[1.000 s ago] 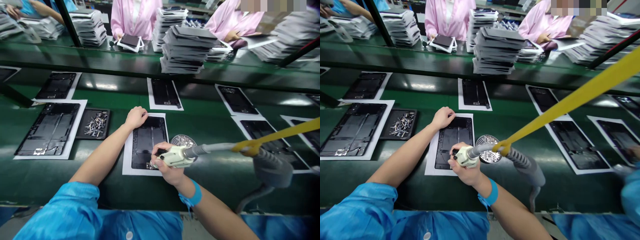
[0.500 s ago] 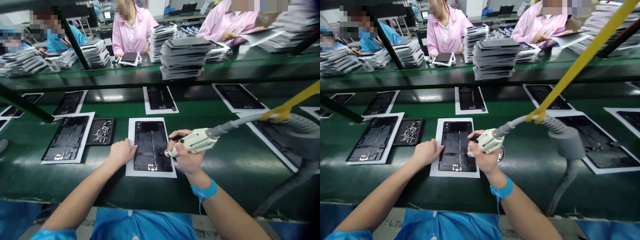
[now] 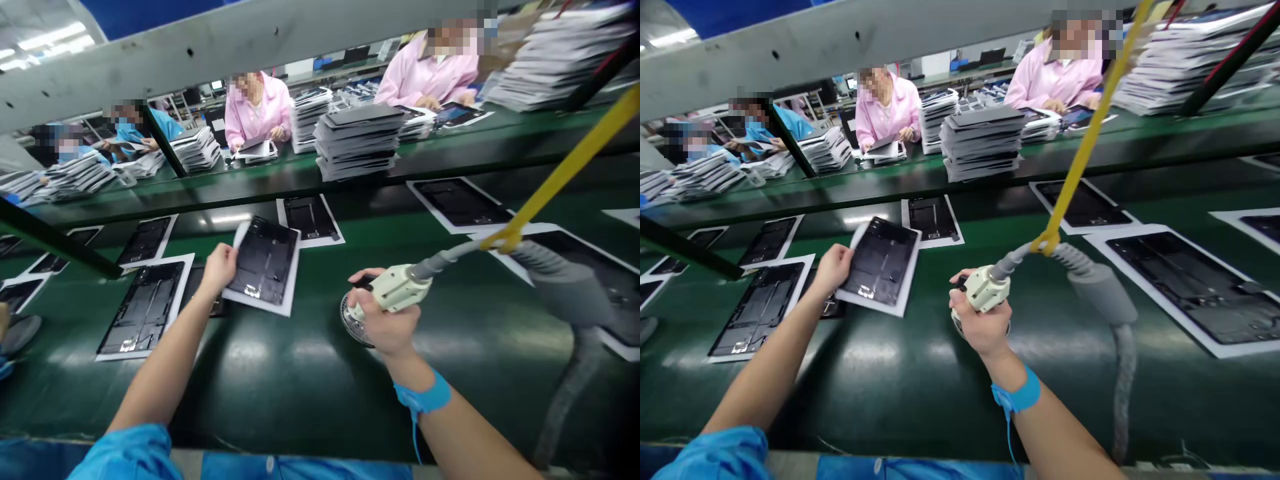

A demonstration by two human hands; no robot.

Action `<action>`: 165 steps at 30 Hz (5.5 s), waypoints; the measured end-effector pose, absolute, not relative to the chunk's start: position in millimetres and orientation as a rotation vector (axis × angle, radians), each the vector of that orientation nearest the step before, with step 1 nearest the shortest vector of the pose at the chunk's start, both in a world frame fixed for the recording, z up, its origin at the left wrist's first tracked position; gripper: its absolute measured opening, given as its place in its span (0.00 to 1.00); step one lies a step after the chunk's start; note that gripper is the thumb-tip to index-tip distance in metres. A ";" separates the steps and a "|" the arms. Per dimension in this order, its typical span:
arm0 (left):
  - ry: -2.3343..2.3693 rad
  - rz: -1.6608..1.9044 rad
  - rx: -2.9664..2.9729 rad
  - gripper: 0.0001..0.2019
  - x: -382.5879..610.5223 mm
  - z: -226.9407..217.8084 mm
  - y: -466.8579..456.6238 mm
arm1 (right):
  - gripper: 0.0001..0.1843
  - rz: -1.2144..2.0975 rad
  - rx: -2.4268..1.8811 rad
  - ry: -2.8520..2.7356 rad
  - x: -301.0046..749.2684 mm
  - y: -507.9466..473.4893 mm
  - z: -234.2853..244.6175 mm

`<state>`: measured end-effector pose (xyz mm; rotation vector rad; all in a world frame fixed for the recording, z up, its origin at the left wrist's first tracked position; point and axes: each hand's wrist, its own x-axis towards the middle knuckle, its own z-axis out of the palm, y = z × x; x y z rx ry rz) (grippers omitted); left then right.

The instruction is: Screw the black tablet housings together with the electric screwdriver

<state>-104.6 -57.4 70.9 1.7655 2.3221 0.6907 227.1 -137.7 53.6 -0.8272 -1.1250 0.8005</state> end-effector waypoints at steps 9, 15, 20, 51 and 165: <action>2.681 0.331 1.683 0.19 -165.9 105.8 47.0 | 0.10 0.735 -0.951 -1.206 231.8 -134.8 49.3; 1.763 -0.068 2.527 0.17 -37.3 74.7 55.6 | 0.09 0.698 -0.979 -1.247 233.9 -136.1 47.6; 1.578 -0.381 2.675 0.23 33.8 60.5 66.5 | 0.09 0.657 -0.975 -1.269 236.5 -136.5 48.8; 0.804 -0.353 2.502 0.05 20.3 77.7 -246.0 | 0.11 0.687 -0.972 -1.115 234.4 -127.3 49.9; 1.486 0.611 2.344 0.12 -49.6 9.3 -148.6 | 0.12 0.513 -1.035 -1.134 236.6 -116.6 47.1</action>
